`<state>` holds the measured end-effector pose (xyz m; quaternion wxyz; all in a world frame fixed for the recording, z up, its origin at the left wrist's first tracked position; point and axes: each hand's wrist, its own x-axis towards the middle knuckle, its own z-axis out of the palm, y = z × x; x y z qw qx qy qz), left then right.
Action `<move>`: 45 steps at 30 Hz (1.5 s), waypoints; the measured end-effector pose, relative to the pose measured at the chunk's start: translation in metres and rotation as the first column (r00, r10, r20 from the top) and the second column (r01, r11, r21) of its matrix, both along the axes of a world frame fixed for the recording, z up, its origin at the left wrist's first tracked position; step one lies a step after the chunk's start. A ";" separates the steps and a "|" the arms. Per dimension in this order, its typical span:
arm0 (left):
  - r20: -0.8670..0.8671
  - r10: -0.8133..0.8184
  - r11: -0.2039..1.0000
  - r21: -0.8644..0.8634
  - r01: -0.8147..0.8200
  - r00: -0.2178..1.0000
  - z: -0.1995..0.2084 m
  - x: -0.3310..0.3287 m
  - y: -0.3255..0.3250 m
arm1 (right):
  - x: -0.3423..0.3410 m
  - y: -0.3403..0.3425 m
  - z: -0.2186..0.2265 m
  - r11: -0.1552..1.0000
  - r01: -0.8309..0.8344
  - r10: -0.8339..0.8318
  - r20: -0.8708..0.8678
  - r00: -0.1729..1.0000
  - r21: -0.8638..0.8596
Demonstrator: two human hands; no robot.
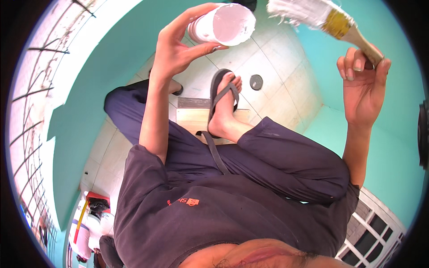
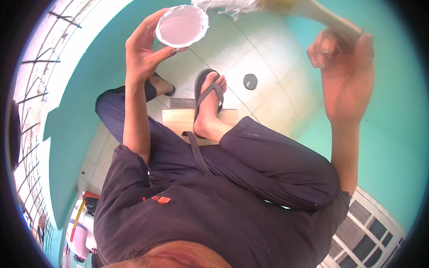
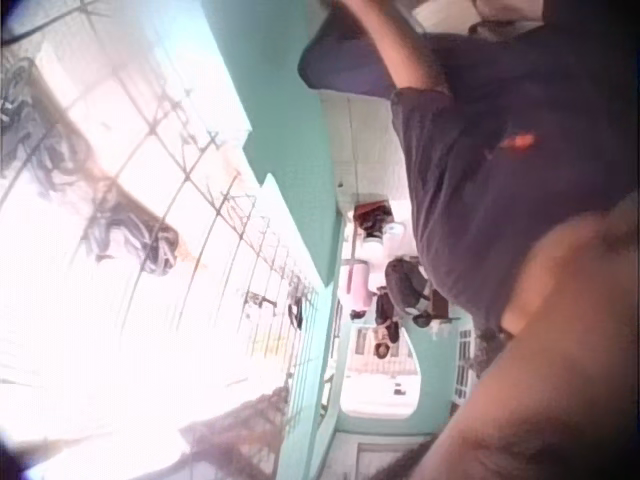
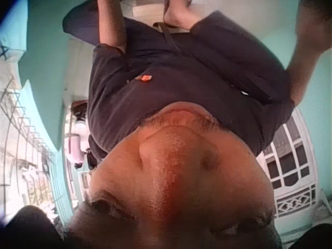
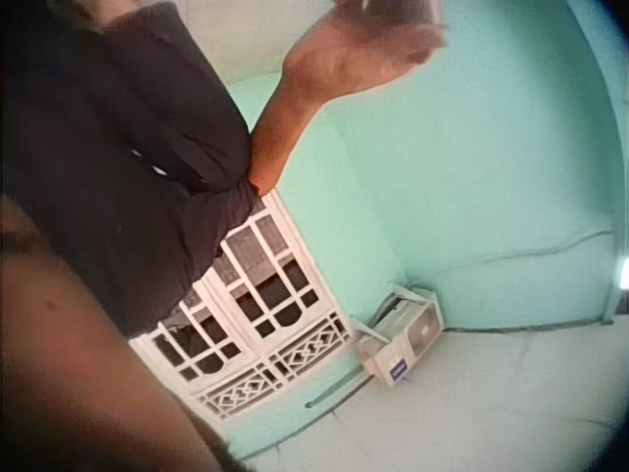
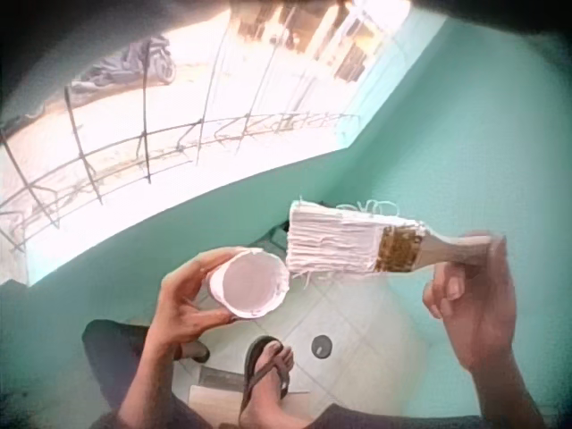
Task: The person sits on the floor and paints a metal railing white using a paintbrush and a small container of paint. They repeatedly dip the brush into the container and apply paint to the vertical bars of the railing.
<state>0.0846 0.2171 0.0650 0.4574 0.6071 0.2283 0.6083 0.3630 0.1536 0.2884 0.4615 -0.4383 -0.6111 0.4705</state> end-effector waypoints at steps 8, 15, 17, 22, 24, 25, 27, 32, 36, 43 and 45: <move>-0.059 -0.219 0.959 -0.198 0.204 0.974 -0.020 0.023 -0.013 | 0.014 -0.006 -0.018 0.965 -0.164 0.043 0.492 0.869 0.206; -0.072 -0.228 0.947 -0.249 0.204 0.971 -0.030 0.024 -0.018 | 0.023 -0.007 -0.034 0.968 -0.091 -0.060 0.569 0.820 0.233; -0.066 -0.207 0.951 -0.247 0.185 0.976 -0.031 0.025 -0.017 | 0.027 -0.001 -0.036 0.965 -0.043 -0.091 0.485 0.870 0.259; -0.005 -0.092 0.968 -0.236 0.089 0.996 -0.053 0.017 -0.012 | 0.056 -0.004 -0.030 0.982 0.042 -0.089 0.255 0.963 0.183; 0.017 -0.080 0.975 -0.208 0.082 0.997 -0.037 0.021 -0.015 | 0.063 0.001 -0.028 0.982 0.050 -0.100 0.274 0.957 0.184; 0.052 -0.093 0.975 -0.195 0.102 0.994 -0.025 0.024 -0.019 | 0.060 0.001 -0.028 0.982 0.048 -0.099 0.282 0.954 0.180; 0.058 -0.069 0.979 -0.186 0.079 0.996 -0.019 0.026 -0.028 | 0.020 0.006 -0.047 0.930 0.180 -0.268 0.254 0.930 0.320; 0.111 -0.084 0.991 -0.098 0.095 0.990 -0.008 0.039 -0.043 | 0.022 0.005 -0.046 0.975 0.141 -0.178 0.230 0.957 0.170; 0.107 0.041 0.992 -0.123 -0.028 0.993 -0.008 0.034 -0.052 | 0.016 0.001 -0.033 0.990 0.122 -0.134 0.207 0.969 0.069; 0.096 0.078 0.988 -0.141 -0.064 0.992 -0.014 0.040 -0.054 | 0.019 0.001 -0.044 0.991 0.038 -0.078 0.316 0.946 0.128; 0.104 -0.082 0.980 -0.174 0.099 0.991 -0.015 0.037 -0.044 | 0.043 -0.005 -0.022 0.983 -0.040 -0.039 0.418 0.908 0.180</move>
